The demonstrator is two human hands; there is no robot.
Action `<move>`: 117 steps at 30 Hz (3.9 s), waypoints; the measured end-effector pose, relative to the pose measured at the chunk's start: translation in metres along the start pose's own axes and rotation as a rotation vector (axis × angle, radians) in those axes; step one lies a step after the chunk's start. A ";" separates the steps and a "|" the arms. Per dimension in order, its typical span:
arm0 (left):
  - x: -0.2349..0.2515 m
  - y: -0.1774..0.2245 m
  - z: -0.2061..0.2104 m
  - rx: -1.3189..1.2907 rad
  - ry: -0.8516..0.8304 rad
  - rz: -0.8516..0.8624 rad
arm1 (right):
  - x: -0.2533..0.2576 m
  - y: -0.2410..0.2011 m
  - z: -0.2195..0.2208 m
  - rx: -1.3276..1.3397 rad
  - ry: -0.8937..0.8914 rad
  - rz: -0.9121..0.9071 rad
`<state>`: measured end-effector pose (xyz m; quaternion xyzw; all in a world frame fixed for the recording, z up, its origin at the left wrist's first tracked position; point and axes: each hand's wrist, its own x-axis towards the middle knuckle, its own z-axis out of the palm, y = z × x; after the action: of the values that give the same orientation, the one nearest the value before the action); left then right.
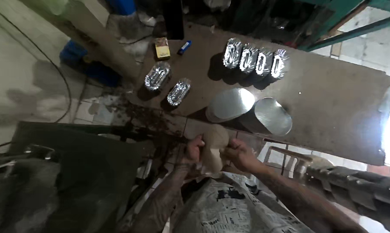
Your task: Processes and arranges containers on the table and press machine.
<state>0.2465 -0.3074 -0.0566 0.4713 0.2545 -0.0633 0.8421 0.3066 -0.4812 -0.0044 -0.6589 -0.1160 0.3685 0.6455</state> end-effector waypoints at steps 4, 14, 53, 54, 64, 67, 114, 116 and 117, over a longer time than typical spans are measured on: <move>0.081 -0.056 0.013 1.127 -0.470 -0.406 | -0.048 0.082 -0.061 -0.894 -0.415 0.220; 0.080 -0.019 0.031 1.318 -0.527 -0.574 | -0.110 0.114 -0.067 -0.826 -0.421 0.470; -0.386 0.047 -0.213 1.027 0.140 0.399 | 0.051 0.050 0.559 -1.498 -1.416 -0.986; -0.385 0.041 -0.207 0.985 0.117 0.399 | 0.052 0.048 0.563 -1.505 -1.453 -0.977; -0.332 0.047 -0.169 0.897 -0.274 -0.182 | 0.279 -0.212 0.426 -1.283 -1.301 -0.570; -0.281 0.036 -0.152 0.780 -0.449 -0.286 | 0.251 -0.231 0.339 -1.217 -0.936 -0.592; 0.125 0.111 0.126 1.661 -0.693 0.019 | 0.016 -0.009 -0.175 -0.868 0.096 -0.358; 0.145 0.127 0.117 1.436 -0.921 -0.124 | 0.017 -0.011 -0.177 -0.846 0.090 -0.352; 0.153 0.131 0.113 1.335 -0.998 -0.170 | 0.017 -0.009 -0.177 -0.842 0.093 -0.364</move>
<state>0.4654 -0.3090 0.0166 0.7667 -0.2044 -0.4654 0.3921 0.4336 -0.6048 -0.0203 -0.8485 -0.3404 0.1402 0.3802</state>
